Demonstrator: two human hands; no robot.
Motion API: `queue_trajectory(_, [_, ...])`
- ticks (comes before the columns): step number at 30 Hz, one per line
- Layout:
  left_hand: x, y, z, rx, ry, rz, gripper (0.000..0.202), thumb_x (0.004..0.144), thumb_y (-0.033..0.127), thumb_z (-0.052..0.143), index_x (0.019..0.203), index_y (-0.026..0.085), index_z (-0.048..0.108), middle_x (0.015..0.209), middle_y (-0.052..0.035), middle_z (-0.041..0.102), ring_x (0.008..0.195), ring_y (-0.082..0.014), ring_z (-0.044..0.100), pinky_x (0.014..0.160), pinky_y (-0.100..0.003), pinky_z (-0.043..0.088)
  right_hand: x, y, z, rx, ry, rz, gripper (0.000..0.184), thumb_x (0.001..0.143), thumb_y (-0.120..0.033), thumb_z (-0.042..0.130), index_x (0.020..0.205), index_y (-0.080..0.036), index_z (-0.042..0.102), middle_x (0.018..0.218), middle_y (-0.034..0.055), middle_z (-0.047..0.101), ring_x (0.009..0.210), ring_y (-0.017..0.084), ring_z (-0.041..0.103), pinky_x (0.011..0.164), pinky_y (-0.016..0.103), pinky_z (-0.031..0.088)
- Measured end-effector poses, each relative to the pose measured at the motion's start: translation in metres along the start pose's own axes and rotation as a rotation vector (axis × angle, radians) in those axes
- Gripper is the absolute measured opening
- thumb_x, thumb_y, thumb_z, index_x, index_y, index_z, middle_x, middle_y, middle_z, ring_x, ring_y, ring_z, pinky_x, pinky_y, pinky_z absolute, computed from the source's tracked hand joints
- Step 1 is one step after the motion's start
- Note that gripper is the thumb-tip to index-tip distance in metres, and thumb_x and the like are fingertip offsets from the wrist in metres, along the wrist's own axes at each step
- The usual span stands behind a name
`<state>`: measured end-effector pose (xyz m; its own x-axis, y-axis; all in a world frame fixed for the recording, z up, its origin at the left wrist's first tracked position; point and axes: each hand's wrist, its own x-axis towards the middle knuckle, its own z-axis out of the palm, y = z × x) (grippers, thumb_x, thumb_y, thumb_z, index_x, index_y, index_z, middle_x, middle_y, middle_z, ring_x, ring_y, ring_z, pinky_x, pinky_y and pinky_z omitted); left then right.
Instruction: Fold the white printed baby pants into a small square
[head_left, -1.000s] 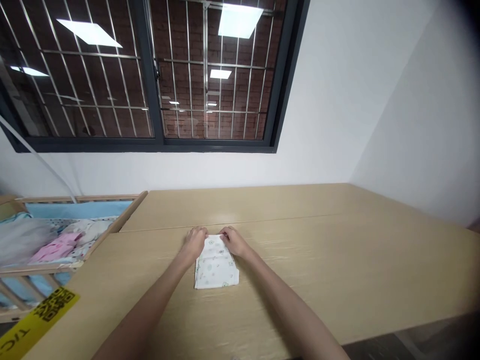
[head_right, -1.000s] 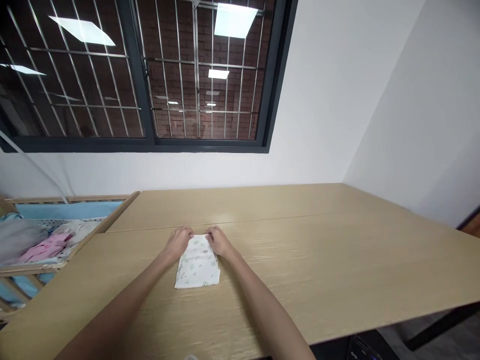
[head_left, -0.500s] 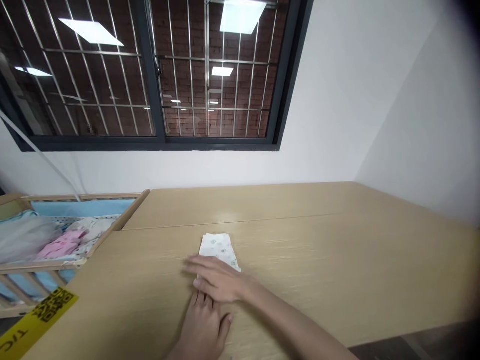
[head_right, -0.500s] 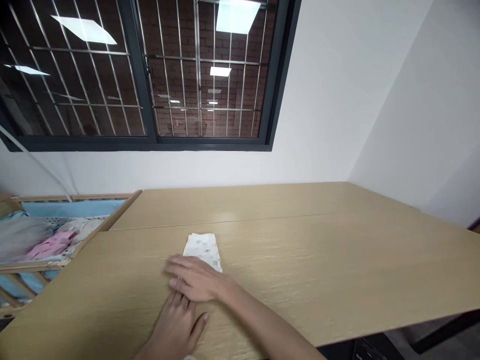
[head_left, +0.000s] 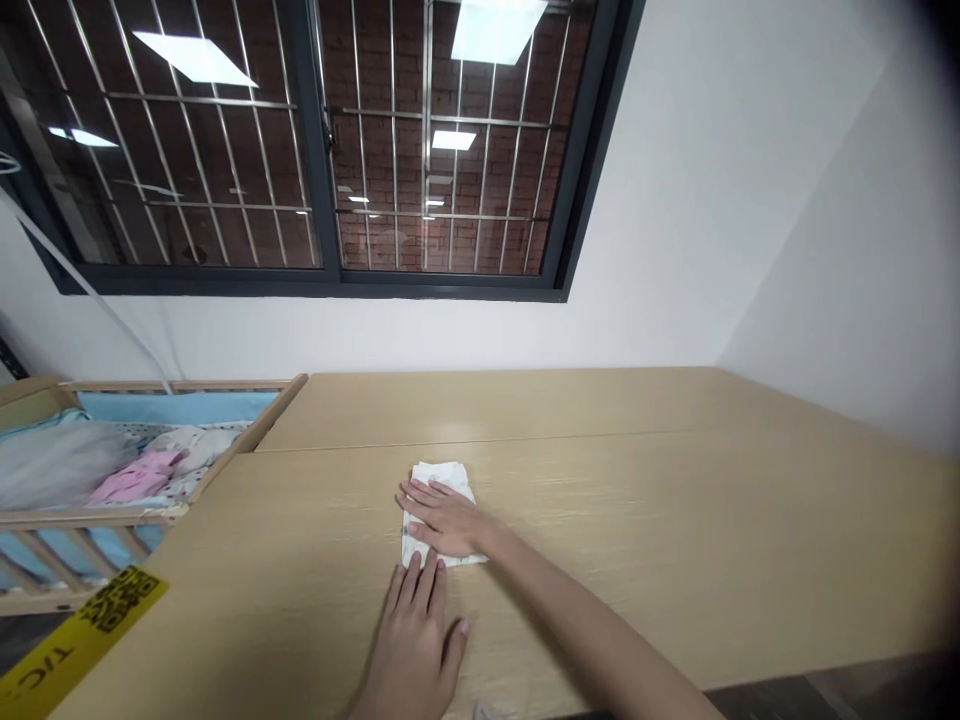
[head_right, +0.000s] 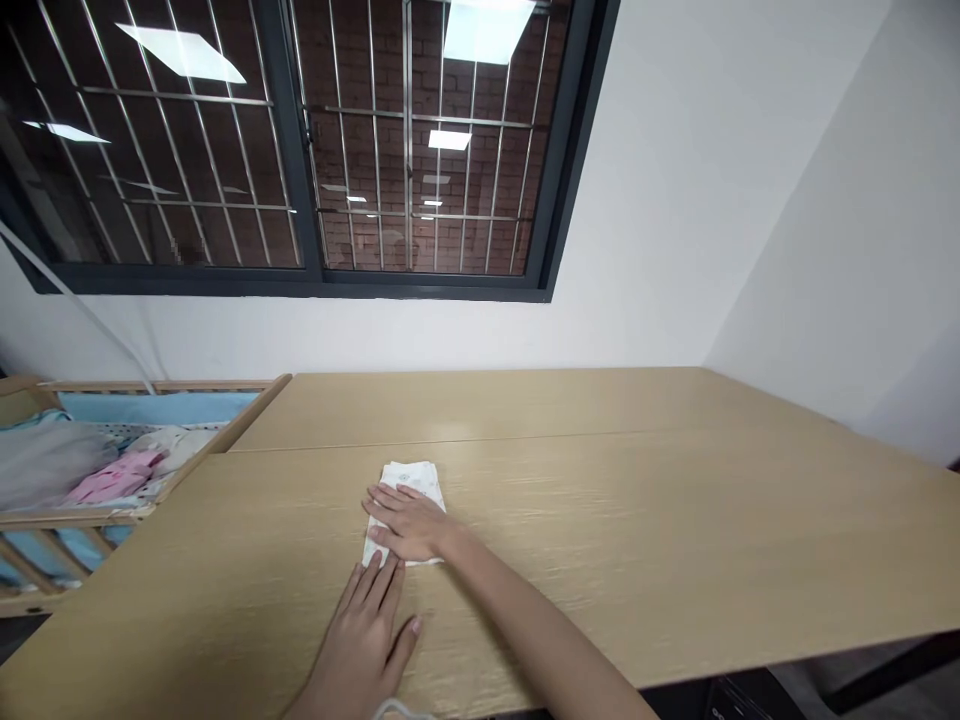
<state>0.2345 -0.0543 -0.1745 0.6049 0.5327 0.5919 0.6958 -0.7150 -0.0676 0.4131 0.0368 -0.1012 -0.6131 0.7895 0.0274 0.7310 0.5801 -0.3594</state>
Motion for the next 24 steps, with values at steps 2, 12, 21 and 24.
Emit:
queue_trajectory(2, [-0.001,0.000,0.001,0.024,0.029,0.009,0.062,0.097,0.047,0.051,0.146,0.010,0.046,0.152,-0.0146,0.048,0.139,-0.0332,0.046,0.109,-0.048,0.046,0.006,0.011,-0.003,-0.025,0.021,0.015,0.065,0.106,-0.057,0.026,0.161,-0.023,0.023,0.166,0.0072,0.017,0.155,0.022,0.010,0.127,0.045,0.006])
queue_trajectory(12, [-0.004,-0.001,0.004,0.003,0.067,0.008,0.065,0.096,0.045,0.053,0.150,0.011,0.041,0.157,-0.0131,0.040,0.142,-0.0319,0.043,0.110,-0.048,0.046,0.018,0.057,-0.021,-0.091,0.196,0.128,0.061,0.106,-0.052,0.031,0.160,-0.024,0.027,0.167,0.0075,0.017,0.155,0.024,0.010,0.126,0.049,0.004])
queue_trajectory(21, [0.023,-0.049,-0.010,-0.272,-0.167,0.016,0.038,0.096,0.013,0.040,0.127,0.019,0.062,0.129,-0.0066,0.068,0.118,-0.0197,0.063,0.100,-0.035,0.054,0.005,0.066,-0.010,0.005,0.675,0.233,0.045,0.100,-0.036,0.044,0.137,-0.012,0.053,0.148,0.0197,0.047,0.140,0.029,0.040,0.117,0.048,0.032])
queue_trajectory(24, [0.039,-0.072,-0.018,-0.324,-0.276,0.062,0.025,0.095,0.017,0.048,0.111,0.021,0.067,0.124,-0.0062,0.068,0.115,-0.0233,0.063,0.098,-0.040,0.052,-0.003,0.065,-0.015,0.316,0.714,0.301,0.025,0.091,-0.034,0.055,0.102,-0.013,0.064,0.103,0.0126,0.065,0.096,0.023,0.061,0.088,0.038,0.051])
